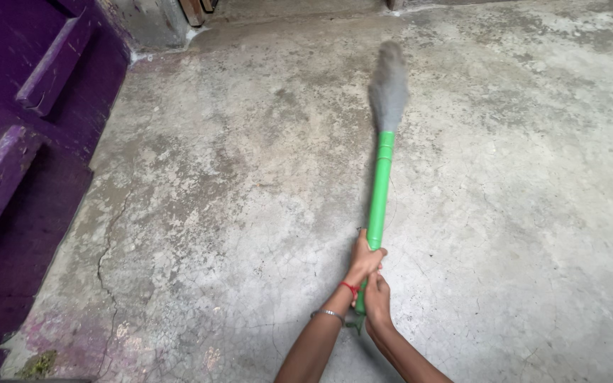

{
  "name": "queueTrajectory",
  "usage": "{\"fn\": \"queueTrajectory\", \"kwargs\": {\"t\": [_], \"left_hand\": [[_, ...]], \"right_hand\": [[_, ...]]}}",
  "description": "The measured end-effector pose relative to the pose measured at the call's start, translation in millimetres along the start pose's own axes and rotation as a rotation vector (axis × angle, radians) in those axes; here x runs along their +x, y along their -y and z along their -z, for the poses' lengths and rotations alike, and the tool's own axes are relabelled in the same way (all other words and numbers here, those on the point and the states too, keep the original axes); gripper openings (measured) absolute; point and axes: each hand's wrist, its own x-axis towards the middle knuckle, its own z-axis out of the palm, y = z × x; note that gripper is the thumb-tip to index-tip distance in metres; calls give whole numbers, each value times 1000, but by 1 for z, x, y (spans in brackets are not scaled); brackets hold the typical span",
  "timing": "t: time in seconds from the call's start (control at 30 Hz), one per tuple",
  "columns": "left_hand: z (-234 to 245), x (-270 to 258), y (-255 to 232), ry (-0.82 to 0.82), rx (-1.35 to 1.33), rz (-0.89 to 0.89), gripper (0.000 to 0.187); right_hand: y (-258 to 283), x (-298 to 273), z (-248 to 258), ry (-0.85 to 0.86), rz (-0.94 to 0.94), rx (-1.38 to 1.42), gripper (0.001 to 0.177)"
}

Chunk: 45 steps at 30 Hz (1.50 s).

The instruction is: The person sweeps a concrete floor using a green-handled broom, moving the tool back and forth to gather dust.

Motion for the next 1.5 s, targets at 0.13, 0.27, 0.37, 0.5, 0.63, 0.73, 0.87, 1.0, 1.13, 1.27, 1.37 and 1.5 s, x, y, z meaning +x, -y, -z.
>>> {"fn": "queueTrajectory", "kwargs": {"t": [0.13,0.27,0.37,0.5,0.63,0.73,0.87,1.0,1.13,1.27,1.37,1.5], "left_hand": [[-16,-41,-4,10,-193,-50,47],[-19,-51,-5,-124,-379,-40,48],[-6,-44,-3,-293,-539,-108,42],[24,-48,-12,-533,-525,-274,61],[49,-62,-21,-547,-398,203,68],[64,-34,-4,-506,-232,148,67],[95,16,28,-435,599,-32,68],[107,36,9,64,1028,257,125],[91,52,4,114,1213,413,133],[85,67,12,126,1245,451,134],[85,70,16,137,1232,460,133],[84,76,23,129,1210,461,129]], "right_hand": [[1,-22,28,-64,39,-211,36],[10,-18,41,110,123,-276,38],[39,-4,32,287,86,-294,46],[74,12,1,478,34,-392,46],[79,36,-34,531,10,-620,42],[95,64,-60,461,-13,-638,44],[126,97,-86,313,258,-965,57],[141,120,-92,203,326,-991,60],[142,150,-91,99,273,-950,59],[142,189,-66,-5,212,-820,56],[141,213,-35,-59,141,-680,55],[135,225,13,-139,135,-417,63]]}}
